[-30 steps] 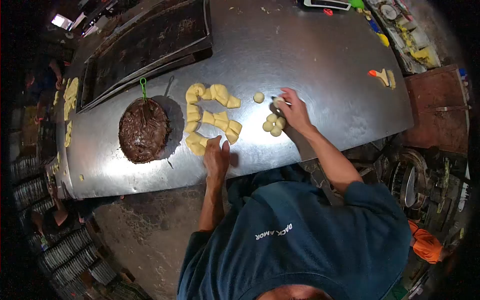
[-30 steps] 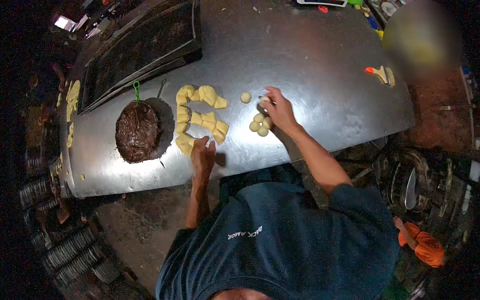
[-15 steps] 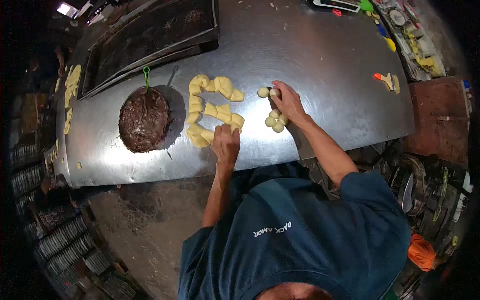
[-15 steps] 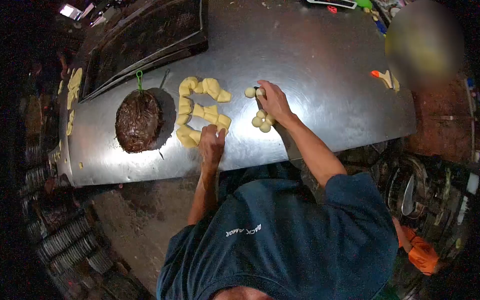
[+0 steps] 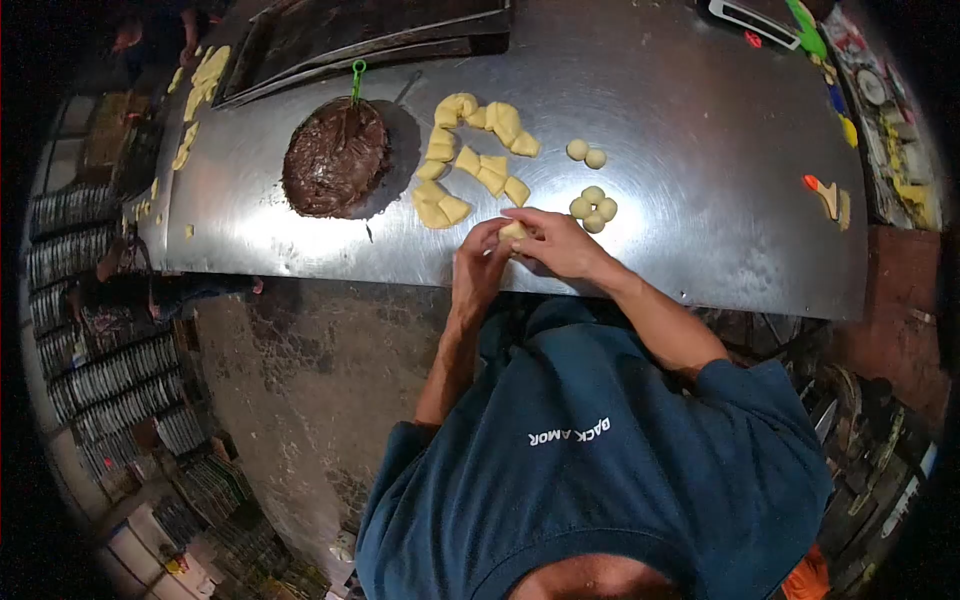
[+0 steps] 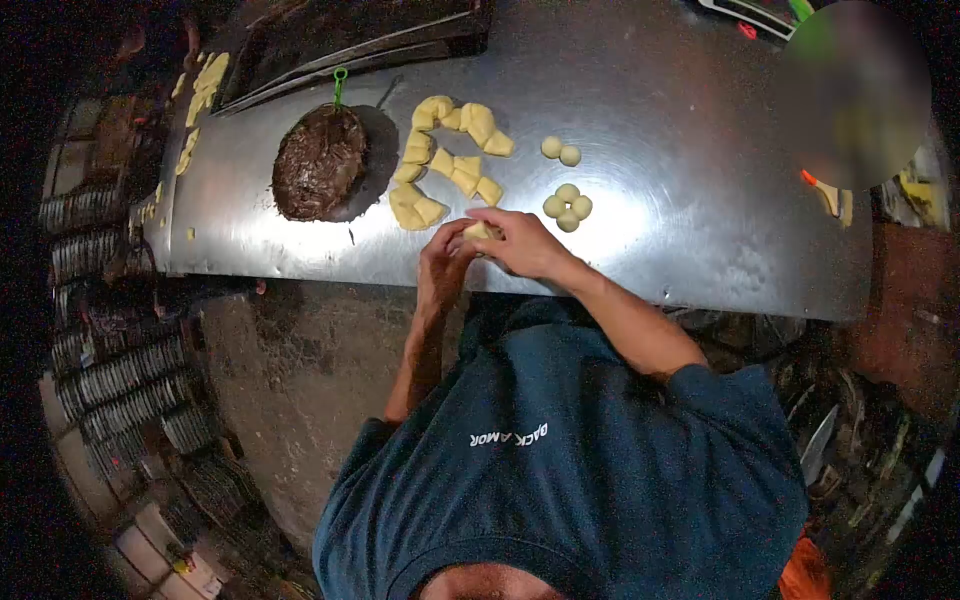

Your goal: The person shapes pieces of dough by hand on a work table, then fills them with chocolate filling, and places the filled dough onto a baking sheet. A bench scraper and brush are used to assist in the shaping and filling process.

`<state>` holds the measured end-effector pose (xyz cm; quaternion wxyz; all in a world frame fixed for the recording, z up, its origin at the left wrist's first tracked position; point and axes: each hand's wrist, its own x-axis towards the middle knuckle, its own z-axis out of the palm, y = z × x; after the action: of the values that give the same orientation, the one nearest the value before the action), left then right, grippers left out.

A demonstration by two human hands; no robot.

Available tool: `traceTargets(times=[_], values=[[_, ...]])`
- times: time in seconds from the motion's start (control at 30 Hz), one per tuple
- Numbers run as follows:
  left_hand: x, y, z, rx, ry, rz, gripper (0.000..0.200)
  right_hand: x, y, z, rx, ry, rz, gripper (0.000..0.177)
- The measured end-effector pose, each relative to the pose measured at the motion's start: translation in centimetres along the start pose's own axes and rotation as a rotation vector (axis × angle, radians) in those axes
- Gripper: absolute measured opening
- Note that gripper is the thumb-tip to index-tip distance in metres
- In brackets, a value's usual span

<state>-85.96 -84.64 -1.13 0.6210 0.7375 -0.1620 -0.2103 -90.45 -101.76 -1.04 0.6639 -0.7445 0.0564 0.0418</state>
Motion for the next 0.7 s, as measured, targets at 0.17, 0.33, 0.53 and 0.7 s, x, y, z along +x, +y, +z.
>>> traceTargets(times=[0.17, 0.33, 0.53, 0.7], values=[[-0.1, 2.9, -0.5, -0.220, -0.016, -0.235, 0.031, 0.3, -2.7, -0.8, 0.222, 0.033, 0.146, 0.018], [0.3, 4.9, -0.3, -0.046, 0.138, 0.041, 0.036, 0.6, -5.4, -0.2, 0.177, 0.200, -0.008, 0.017], [1.4, 6.4, 0.3, -0.316, 0.143, 0.047, 0.038, 1.0, -7.5, 2.6, -0.462, 0.373, -0.575, 0.041], [2.8, 6.6, -2.0, -0.391, 0.165, 0.008, 0.026, -0.5, -11.6, 0.8, -0.066, 0.241, -0.152, 0.049]])
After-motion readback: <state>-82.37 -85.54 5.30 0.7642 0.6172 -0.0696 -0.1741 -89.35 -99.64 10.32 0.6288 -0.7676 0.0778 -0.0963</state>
